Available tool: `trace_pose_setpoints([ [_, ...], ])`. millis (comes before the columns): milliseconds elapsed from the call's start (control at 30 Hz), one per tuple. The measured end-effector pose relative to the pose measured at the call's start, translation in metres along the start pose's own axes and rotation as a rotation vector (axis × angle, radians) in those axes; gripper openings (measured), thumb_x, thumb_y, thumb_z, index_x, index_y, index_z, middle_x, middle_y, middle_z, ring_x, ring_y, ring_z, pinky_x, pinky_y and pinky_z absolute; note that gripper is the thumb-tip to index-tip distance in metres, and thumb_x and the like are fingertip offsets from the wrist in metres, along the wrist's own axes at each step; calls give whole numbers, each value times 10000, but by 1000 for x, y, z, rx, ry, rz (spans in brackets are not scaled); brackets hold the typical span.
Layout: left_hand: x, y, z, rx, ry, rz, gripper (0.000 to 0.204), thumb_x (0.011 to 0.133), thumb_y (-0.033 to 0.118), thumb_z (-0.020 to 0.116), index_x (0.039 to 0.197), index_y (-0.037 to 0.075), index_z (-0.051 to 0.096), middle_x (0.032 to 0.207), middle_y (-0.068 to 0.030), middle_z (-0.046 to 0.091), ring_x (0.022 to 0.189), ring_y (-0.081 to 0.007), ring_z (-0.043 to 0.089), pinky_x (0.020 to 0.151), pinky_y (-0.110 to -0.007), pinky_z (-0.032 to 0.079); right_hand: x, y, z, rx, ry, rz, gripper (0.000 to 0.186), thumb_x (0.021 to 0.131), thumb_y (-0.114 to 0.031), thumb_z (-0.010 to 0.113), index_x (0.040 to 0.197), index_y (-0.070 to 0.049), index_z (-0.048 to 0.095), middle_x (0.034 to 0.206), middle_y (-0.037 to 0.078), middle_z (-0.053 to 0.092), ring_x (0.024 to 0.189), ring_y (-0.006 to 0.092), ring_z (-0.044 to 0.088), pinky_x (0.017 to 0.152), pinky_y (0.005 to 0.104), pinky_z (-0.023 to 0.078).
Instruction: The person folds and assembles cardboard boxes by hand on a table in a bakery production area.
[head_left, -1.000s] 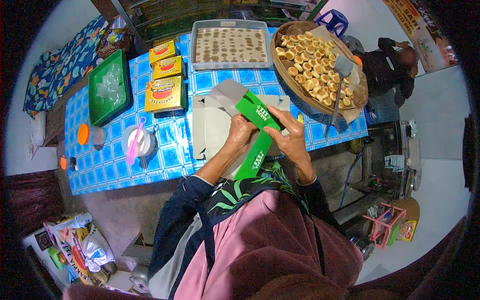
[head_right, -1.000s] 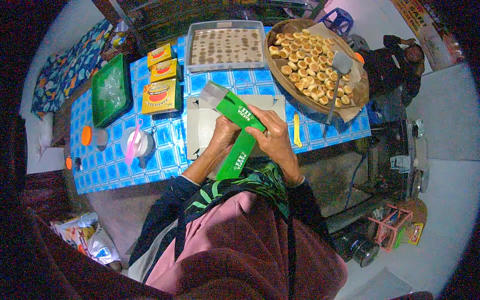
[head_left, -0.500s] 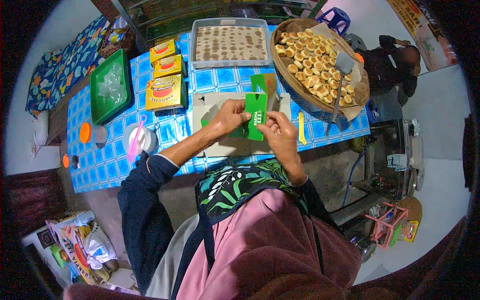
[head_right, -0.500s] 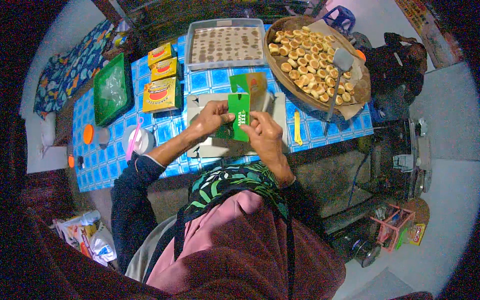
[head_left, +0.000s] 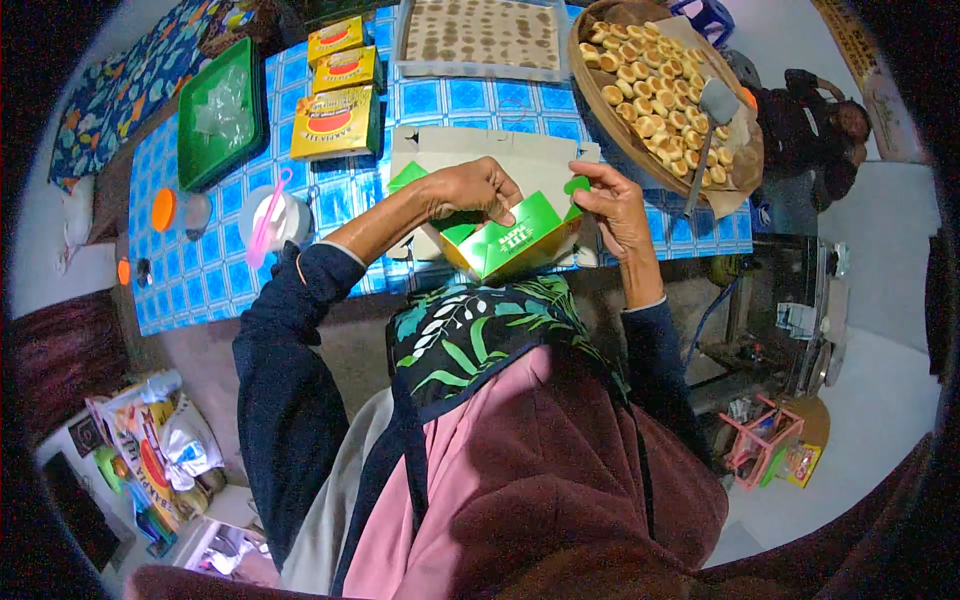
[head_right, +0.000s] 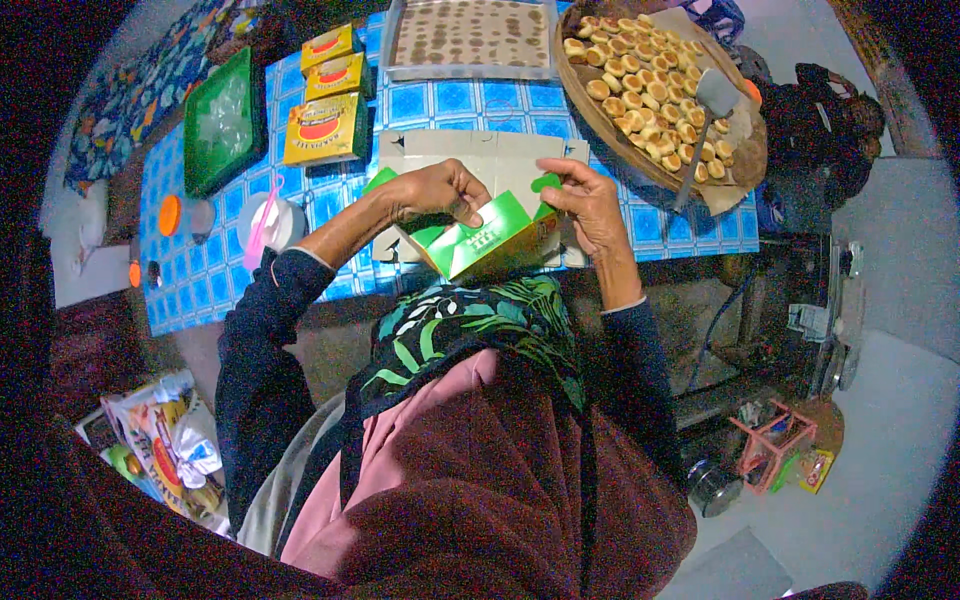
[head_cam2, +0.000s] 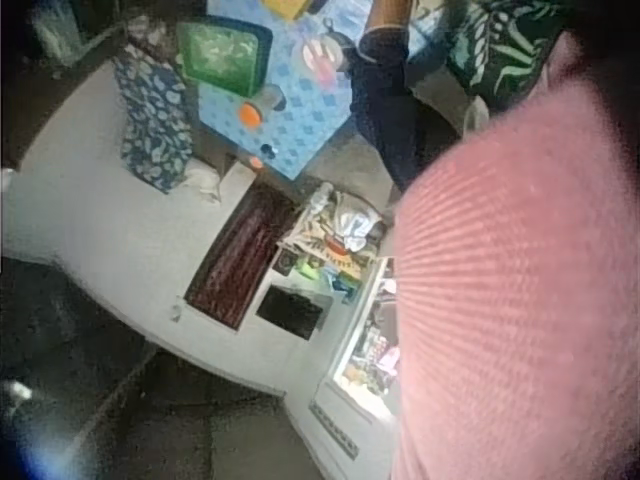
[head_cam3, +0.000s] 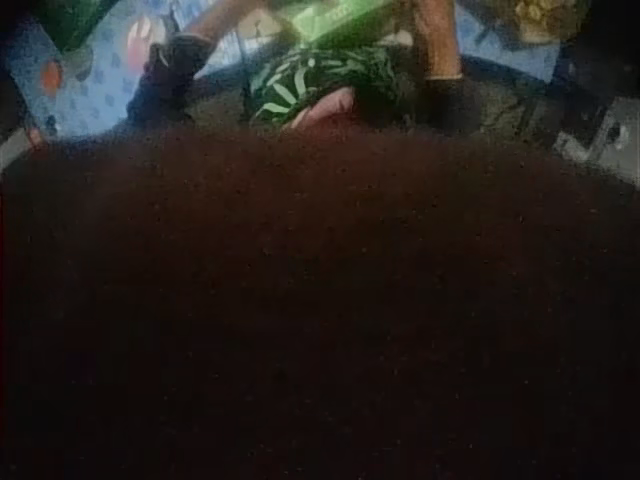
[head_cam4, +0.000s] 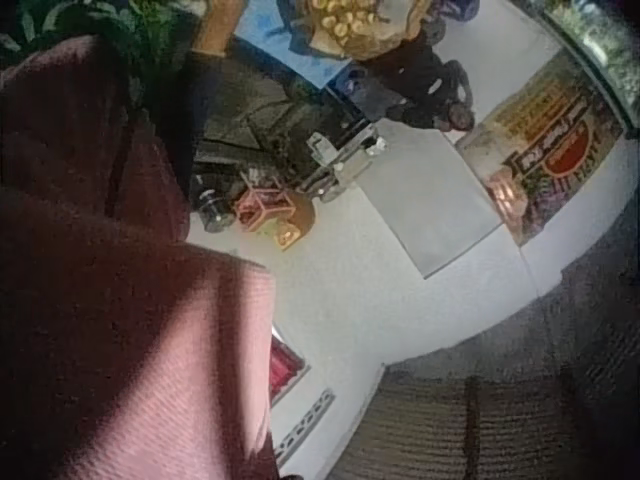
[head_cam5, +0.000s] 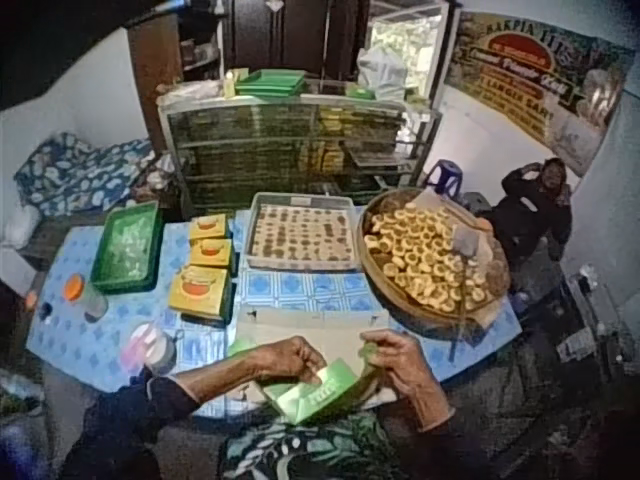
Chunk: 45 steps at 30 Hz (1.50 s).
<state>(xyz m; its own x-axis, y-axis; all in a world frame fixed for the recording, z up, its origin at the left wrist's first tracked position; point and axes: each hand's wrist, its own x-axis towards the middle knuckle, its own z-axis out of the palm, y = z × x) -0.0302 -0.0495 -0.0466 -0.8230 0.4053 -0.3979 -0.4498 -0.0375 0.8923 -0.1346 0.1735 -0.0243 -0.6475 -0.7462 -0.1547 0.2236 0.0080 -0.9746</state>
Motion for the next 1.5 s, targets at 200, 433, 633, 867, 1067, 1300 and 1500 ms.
trace_pose_setpoints([
  [200, 12, 1, 14, -32, -21, -75, 283, 670, -30, 709, 951, -39, 678, 732, -58, 674, 638, -101, 606, 574, -241, 471, -7, -1, 11, -289, 1, 36, 196, 675, -24, 748, 855, 2, 676, 751, 55, 664, 748, 92, 606, 656, 235, 466],
  [433, 25, 0, 22, -99, 110, -58, 538, 590, -105, 731, 1111, -46, 611, 740, -85, 682, 637, -115, 618, 603, -252, 492, -12, -8, 15, -619, -193, -315, 156, 664, -35, 727, 804, -18, 662, 779, 80, 650, 732, 167, 620, 667, 284, 462],
  [633, 23, -2, 31, -129, 183, -23, 626, 595, -141, 685, 1198, -109, 519, 746, -118, 679, 642, -133, 622, 606, -259, 498, -19, -11, 21, -714, -249, -365, 127, 660, -11, 704, 771, -14, 642, 748, 98, 620, 719, 235, 611, 651, 333, 469],
  [867, 16, -6, 36, -62, 209, 16, 506, 725, -110, 534, 1229, -123, 485, 775, -137, 674, 664, -151, 625, 626, -264, 509, -22, 5, 28, -770, -294, -488, 125, 624, -41, 711, 730, -33, 646, 702, 78, 610, 701, 256, 587, 655, 363, 456],
  [1067, 16, 3, 35, 95, 259, -70, 508, 721, -102, 550, 1223, -30, 537, 850, -113, 665, 723, -161, 628, 638, -286, 508, -7, -4, 24, -760, -346, -746, 117, 623, -222, 699, 716, -153, 686, 720, -10, 609, 735, 205, 538, 697, 353, 397],
  [1300, 12, -4, 46, -151, 172, 30, 329, 818, -50, 453, 1110, -40, 604, 944, -95, 656, 805, -140, 621, 739, -266, 509, -15, 19, 21, -603, -256, -259, 141, 556, -57, 745, 650, -57, 640, 648, 32, 614, 632, 168, 558, 609, 308, 437],
  [1500, -17, 6, 55, 127, 205, 24, 146, 713, -30, 723, 857, -20, 701, 754, -34, 671, 676, -78, 596, 628, -218, 477, -24, -10, 12, -383, -226, -103, 375, 579, -74, 798, 921, -36, 651, 829, 39, 622, 777, 113, 564, 699, 261, 461],
])
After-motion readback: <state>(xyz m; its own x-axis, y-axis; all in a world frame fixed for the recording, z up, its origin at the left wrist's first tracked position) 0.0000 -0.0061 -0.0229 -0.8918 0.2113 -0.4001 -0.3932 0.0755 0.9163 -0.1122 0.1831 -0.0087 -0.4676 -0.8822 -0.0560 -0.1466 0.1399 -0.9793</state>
